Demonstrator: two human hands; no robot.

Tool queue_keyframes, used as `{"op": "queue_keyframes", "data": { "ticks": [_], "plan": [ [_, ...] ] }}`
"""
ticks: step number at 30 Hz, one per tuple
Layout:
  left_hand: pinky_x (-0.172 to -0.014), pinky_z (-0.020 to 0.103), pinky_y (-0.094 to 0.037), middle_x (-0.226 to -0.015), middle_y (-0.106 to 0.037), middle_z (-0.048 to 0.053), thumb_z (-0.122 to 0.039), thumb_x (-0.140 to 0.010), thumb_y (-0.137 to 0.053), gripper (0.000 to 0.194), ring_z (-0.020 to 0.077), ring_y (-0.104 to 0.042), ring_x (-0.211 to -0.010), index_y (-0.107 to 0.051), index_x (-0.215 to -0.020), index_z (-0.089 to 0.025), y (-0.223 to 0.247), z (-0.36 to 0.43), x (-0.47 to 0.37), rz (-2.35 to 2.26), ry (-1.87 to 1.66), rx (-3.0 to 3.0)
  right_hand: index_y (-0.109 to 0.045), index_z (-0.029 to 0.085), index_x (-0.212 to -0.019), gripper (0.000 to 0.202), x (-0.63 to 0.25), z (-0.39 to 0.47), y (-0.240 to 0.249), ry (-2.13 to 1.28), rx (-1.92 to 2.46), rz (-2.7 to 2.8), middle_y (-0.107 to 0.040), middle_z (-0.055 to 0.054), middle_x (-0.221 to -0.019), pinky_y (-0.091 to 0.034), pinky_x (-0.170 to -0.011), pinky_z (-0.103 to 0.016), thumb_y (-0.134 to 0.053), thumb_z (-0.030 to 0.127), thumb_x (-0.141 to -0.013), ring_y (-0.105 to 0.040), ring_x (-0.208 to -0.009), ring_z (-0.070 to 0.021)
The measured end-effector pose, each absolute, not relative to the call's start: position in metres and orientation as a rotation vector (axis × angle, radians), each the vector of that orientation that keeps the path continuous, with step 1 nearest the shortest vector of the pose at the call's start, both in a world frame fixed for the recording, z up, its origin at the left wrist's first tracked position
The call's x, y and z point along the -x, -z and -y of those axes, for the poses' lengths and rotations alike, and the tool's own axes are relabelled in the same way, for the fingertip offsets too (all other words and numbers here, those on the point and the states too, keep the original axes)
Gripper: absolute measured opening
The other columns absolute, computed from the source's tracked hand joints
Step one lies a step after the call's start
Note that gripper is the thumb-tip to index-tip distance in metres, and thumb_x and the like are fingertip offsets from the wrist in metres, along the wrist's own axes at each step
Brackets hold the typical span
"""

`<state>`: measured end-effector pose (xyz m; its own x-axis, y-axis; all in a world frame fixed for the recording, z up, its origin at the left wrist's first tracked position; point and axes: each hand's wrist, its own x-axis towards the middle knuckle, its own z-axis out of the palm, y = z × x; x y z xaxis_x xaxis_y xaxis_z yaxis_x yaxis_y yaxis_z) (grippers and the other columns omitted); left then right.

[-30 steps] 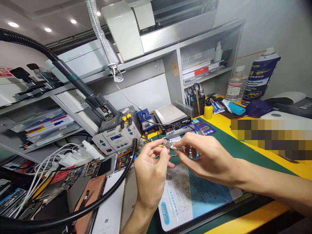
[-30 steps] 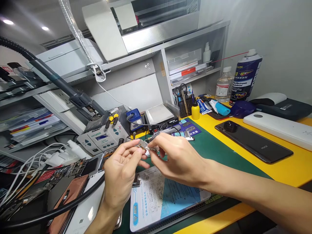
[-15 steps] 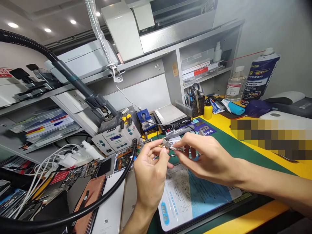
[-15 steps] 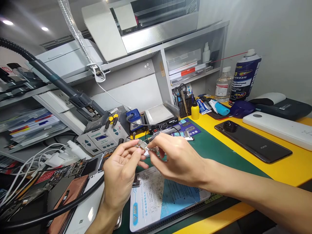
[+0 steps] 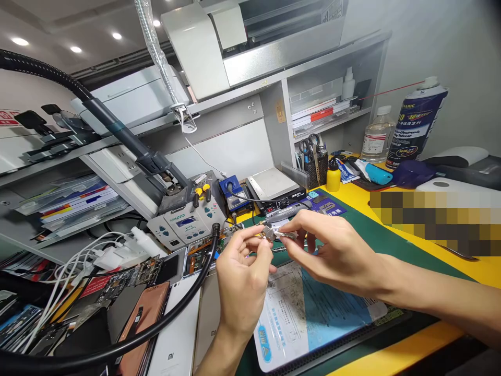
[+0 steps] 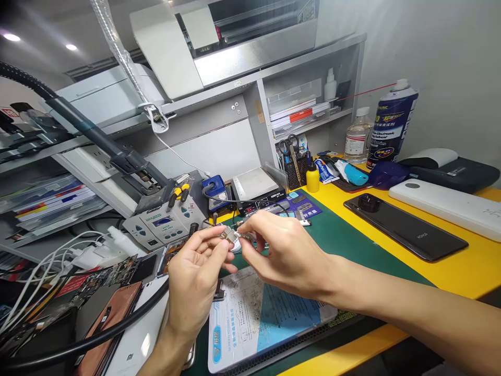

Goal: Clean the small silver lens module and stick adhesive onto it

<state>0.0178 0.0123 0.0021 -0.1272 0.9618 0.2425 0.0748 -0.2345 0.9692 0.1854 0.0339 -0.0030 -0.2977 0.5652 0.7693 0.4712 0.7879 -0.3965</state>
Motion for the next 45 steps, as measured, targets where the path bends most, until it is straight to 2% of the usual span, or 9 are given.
{"op": "queue_keyframes", "data": {
  "ticks": [28,35,45],
  "plan": [
    [-0.055,0.023,-0.057,-0.079,-0.066,0.003,-0.028,-0.084,-0.069,0.025,0.0136,-0.062,-0.064,-0.063,-0.105,-0.016,-0.002,-0.011,-0.020,-1.215,-1.456,-1.426,-0.066,0.015,-0.095,0.009,-0.186,-0.033,-0.001,-0.151,0.782,1.928,-0.065,-0.003,-0.075,-0.044,-0.056,-0.025,-0.061,0.013,-0.087,-0.055,-0.061,-0.0127],
    [-0.062,0.023,-0.055,-0.090,-0.069,0.005,-0.027,-0.088,-0.066,0.021,0.0151,-0.067,-0.075,-0.064,-0.107,-0.018,0.006,-0.010,-0.019,-1.241,-1.466,-1.547,-0.066,0.015,-0.096,0.009,-0.186,-0.034,0.000,-0.135,0.796,1.925,-0.065,-0.003,-0.075,-0.044,-0.056,-0.025,-0.061,0.014,-0.088,-0.055,-0.062,-0.0128],
    [-0.063,0.023,-0.055,-0.093,-0.070,0.004,-0.025,-0.090,-0.064,0.019,0.0148,-0.067,-0.076,-0.064,-0.108,-0.020,0.009,-0.009,-0.018,-1.251,-1.463,-1.643,-0.067,0.014,-0.094,0.011,-0.186,-0.034,-0.001,-0.146,0.791,1.936,-0.065,-0.003,-0.076,-0.044,-0.057,-0.026,-0.061,0.012,-0.085,-0.055,-0.062,-0.0130]
  ]
}}
